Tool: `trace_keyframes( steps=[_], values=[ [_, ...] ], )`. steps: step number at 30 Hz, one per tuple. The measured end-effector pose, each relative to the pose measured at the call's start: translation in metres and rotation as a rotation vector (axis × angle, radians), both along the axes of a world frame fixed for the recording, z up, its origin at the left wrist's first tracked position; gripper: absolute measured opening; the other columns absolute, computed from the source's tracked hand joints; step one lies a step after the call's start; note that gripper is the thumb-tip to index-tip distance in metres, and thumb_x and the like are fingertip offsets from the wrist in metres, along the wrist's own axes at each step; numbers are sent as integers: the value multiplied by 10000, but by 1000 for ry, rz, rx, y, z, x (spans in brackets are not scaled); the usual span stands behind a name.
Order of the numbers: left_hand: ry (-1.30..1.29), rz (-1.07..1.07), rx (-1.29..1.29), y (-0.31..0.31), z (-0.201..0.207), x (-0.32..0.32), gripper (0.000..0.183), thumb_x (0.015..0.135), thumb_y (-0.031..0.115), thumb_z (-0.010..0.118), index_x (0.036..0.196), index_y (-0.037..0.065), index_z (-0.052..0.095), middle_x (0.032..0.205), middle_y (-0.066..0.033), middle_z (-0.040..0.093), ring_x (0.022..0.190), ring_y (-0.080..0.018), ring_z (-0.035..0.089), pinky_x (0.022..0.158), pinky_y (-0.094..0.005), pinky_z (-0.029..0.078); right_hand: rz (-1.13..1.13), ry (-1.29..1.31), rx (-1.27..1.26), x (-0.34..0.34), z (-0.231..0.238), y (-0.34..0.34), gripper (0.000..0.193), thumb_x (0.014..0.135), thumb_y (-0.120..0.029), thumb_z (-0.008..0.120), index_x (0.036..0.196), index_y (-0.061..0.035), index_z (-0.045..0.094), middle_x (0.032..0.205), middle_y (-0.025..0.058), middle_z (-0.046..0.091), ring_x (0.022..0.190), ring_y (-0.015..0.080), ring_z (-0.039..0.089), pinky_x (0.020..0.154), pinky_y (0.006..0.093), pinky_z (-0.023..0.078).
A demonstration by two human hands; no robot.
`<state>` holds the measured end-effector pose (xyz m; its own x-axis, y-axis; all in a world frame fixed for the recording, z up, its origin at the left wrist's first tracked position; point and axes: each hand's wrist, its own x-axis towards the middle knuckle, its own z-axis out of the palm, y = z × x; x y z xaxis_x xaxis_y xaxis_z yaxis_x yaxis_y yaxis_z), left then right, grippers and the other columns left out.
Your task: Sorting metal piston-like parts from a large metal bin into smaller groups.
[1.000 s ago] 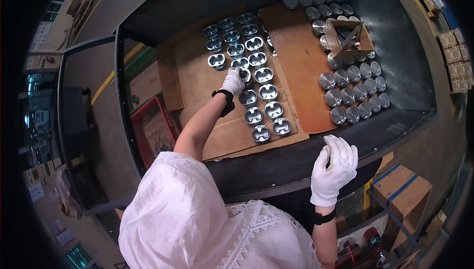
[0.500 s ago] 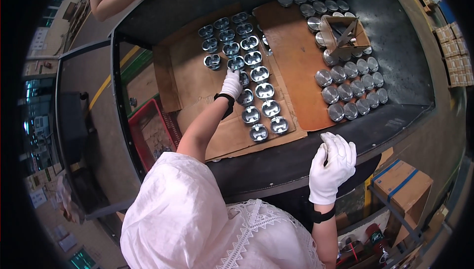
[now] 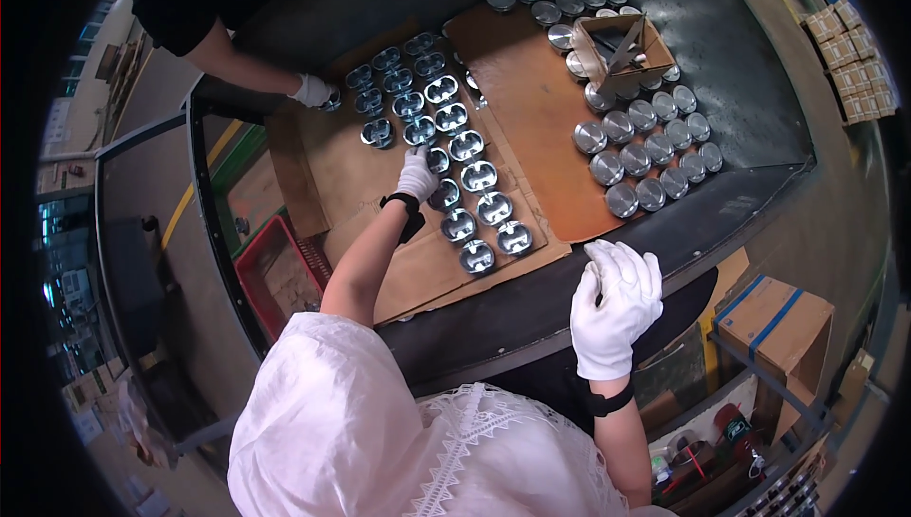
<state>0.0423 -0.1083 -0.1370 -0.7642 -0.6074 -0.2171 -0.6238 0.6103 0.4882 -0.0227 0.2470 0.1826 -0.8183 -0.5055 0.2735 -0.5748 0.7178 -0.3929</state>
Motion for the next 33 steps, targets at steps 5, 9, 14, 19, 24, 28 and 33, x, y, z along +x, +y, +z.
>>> trace_keyframes(
  steps=[5,9,14,19,24,28,33],
  values=[
    [-77,105,-100,31,11,21,234,855,135,576,1012,33,718,1044,-227,688,1085,-409,609,935,-450,495,-14,12,2,-1,-5,6,217,773,-72,663,982,-72,719,1008,65,706,1005,264,642,1001,475,431],
    [-492,-467,-34,35,-10,73,158,744,186,773,833,59,748,822,-181,718,878,-347,710,749,-430,569,-9,27,-2,-1,-5,6,210,773,-72,662,975,-70,718,1006,62,705,1001,265,643,995,475,433],
    [-508,-530,93,72,-11,103,222,885,281,636,911,74,711,870,-170,721,853,-347,703,721,-462,553,9,47,-31,-4,-2,7,193,774,-69,658,959,-63,712,1002,61,702,988,271,642,958,456,452],
    [-88,-273,35,141,69,54,383,892,327,568,1000,-33,641,898,-270,646,884,-381,638,811,-468,506,48,85,-75,-4,-1,6,172,773,-75,654,940,-54,690,985,66,681,968,269,633,884,438,478],
    [-66,-708,-94,180,69,-61,356,830,331,616,940,-3,671,961,-217,635,834,-347,614,809,-468,491,-6,19,-157,-8,5,5,192,737,-73,664,928,-82,682,912,73,687,845,287,629,755,408,508],
    [-95,-823,-271,162,9,-177,187,782,246,672,851,73,680,894,-141,638,813,-288,622,721,-420,504,35,-50,-359,-13,26,20,195,731,-99,659,922,-66,654,895,91,635,792,293,592,699,411,494],
    [285,-1002,116,208,59,-263,320,673,163,823,940,27,712,898,-144,735,843,-245,717,779,-400,566,-8,79,-382,-9,6,46,119,781,-123,637,876,-55,614,940,109,586,941,288,560,808,384,477]
  ],
)
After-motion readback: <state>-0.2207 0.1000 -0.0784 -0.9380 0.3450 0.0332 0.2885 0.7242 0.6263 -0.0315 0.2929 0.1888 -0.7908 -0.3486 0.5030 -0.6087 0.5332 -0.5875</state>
